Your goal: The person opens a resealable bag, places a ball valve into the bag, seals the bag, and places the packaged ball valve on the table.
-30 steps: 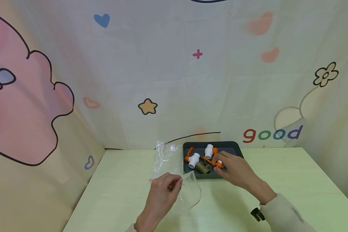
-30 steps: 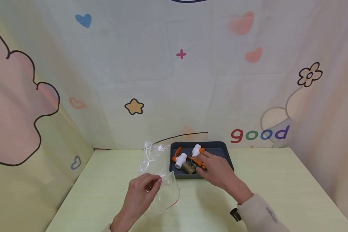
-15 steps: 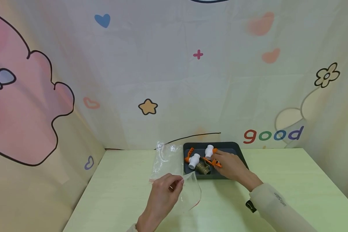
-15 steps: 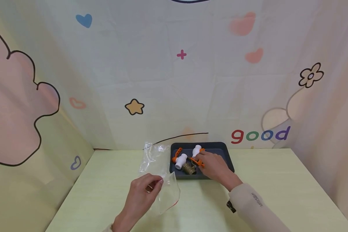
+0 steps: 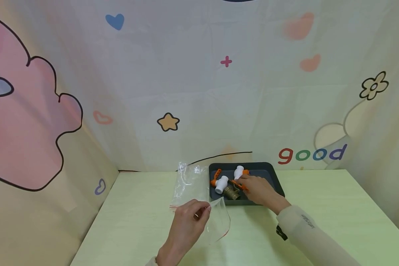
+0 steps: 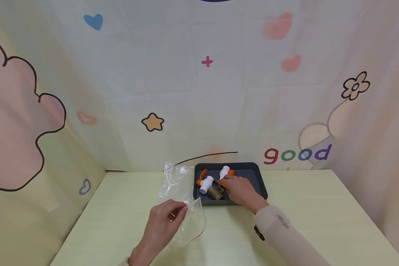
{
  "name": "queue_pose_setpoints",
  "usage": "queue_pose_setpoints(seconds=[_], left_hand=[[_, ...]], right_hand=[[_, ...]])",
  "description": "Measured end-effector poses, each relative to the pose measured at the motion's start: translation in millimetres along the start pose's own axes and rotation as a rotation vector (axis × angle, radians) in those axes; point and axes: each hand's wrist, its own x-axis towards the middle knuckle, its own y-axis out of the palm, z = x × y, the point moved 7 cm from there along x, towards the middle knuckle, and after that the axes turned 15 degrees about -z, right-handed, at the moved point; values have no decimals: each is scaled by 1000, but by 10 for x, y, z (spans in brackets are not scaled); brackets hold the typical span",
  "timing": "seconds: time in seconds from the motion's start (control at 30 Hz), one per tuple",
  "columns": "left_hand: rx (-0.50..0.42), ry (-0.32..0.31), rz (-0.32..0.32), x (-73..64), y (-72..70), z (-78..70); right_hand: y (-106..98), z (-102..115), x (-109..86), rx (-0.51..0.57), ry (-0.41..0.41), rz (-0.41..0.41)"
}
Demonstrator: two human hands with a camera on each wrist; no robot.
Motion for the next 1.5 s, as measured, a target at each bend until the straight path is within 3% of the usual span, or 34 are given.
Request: queue_pose_setpoints(seconds=[0.37,0.6,0.77,0.97,1.2,1.5], left_hand=[[1,-5,7,-21,15,0],[4,-6,5,-6,3,-3],[6,-11,9,-21,4,6],[7,5,-3,-3,2,5],[12,2,-10,-6,-17,12],[16,-2,-1,-8,-21,9]], right_hand=[[193,-49,58,46,33,73],[164,-56,93,35,14,12],[138,-95,90,5,26,18],[8,-133,90,-35,-28,-58],[-88,-247,63,-17,28,-116],[-222,-289,51,-34,3,-232]])
